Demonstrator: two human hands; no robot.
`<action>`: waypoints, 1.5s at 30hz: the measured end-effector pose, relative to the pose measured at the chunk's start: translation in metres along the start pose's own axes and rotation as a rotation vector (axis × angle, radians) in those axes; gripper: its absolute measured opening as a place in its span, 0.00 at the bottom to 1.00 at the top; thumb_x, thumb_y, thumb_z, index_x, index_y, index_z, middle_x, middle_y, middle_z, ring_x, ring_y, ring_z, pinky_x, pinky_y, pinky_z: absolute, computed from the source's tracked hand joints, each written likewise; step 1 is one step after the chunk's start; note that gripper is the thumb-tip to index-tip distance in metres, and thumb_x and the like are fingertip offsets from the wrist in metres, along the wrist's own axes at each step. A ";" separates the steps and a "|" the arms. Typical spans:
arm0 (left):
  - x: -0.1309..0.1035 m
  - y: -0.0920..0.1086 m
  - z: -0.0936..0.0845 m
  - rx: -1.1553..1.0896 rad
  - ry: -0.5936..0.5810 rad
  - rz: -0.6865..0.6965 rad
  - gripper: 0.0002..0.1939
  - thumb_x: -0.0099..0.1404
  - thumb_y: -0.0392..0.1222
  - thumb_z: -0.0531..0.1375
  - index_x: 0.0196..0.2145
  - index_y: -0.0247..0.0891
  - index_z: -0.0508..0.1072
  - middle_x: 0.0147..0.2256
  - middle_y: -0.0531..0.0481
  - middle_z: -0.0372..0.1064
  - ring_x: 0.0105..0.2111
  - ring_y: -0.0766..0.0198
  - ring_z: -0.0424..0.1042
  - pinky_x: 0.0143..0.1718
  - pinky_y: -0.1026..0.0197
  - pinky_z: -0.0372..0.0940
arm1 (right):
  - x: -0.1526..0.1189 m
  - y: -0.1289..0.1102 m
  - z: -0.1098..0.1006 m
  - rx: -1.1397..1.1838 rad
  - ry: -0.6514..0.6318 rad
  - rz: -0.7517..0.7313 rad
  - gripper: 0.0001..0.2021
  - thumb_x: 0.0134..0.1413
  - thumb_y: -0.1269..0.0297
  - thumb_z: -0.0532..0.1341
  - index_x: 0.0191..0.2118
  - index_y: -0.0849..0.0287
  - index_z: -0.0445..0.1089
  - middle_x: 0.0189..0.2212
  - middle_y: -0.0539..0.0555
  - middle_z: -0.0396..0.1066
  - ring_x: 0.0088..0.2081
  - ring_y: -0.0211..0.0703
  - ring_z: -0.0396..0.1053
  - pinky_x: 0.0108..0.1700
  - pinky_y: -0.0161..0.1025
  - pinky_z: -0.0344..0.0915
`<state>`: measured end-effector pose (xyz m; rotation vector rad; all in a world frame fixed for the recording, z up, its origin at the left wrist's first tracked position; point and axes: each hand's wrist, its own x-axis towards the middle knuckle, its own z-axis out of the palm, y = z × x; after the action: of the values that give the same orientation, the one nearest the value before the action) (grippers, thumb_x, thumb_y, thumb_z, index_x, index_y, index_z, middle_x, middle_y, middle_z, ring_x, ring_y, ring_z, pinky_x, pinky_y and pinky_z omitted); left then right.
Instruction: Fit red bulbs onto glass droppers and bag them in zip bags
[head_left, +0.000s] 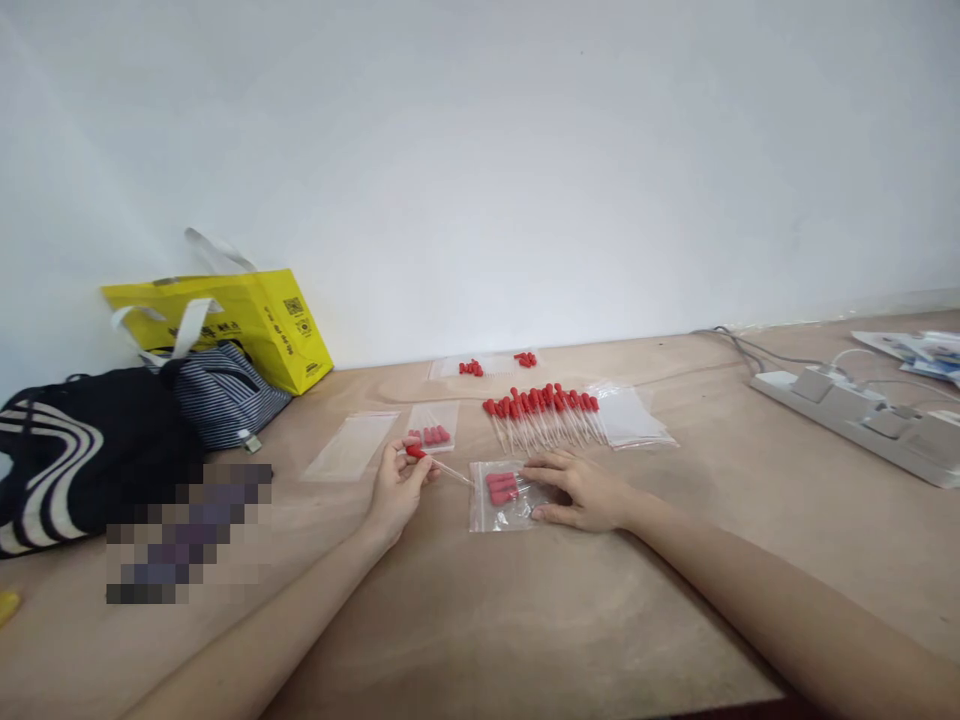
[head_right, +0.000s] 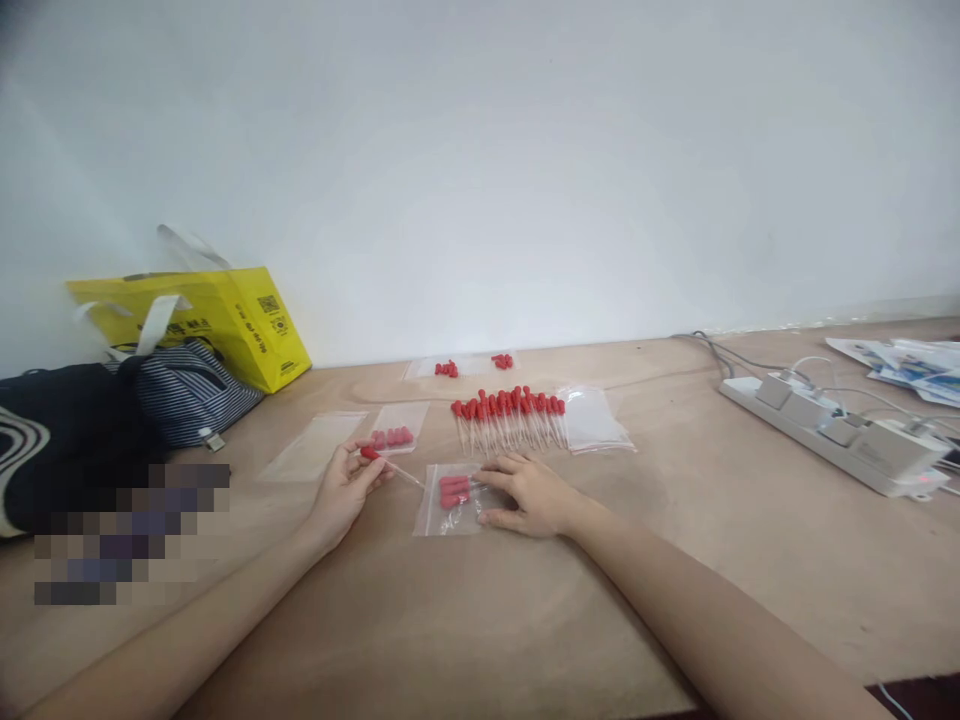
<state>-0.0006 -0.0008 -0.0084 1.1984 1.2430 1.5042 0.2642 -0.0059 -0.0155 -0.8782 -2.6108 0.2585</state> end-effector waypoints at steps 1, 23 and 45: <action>0.000 -0.001 0.002 -0.005 0.010 0.002 0.21 0.45 0.41 0.63 0.36 0.38 0.60 0.24 0.59 0.63 0.26 0.69 0.69 0.33 0.61 0.68 | 0.000 0.000 0.000 0.001 0.001 -0.003 0.27 0.51 0.48 0.53 0.54 0.57 0.58 0.49 0.57 0.61 0.49 0.47 0.59 0.50 0.46 0.54; -0.018 -0.004 0.016 0.106 -0.384 -0.050 0.18 0.51 0.45 0.60 0.39 0.38 0.62 0.36 0.48 0.69 0.37 0.60 0.70 0.46 0.54 0.62 | 0.000 -0.001 0.001 0.007 0.023 0.043 0.29 0.49 0.48 0.54 0.54 0.59 0.56 0.48 0.59 0.61 0.48 0.48 0.59 0.49 0.46 0.55; 0.018 0.026 0.016 0.625 -0.678 0.180 0.07 0.54 0.44 0.56 0.32 0.42 0.65 0.28 0.54 0.70 0.29 0.62 0.66 0.35 0.63 0.58 | -0.004 0.012 -0.004 0.019 0.164 0.219 0.34 0.42 0.47 0.60 0.53 0.60 0.56 0.44 0.60 0.64 0.44 0.50 0.62 0.44 0.46 0.59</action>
<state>0.0111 0.0159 0.0209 2.0557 1.1602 0.6913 0.2754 0.0013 -0.0164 -1.1298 -2.3603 0.2577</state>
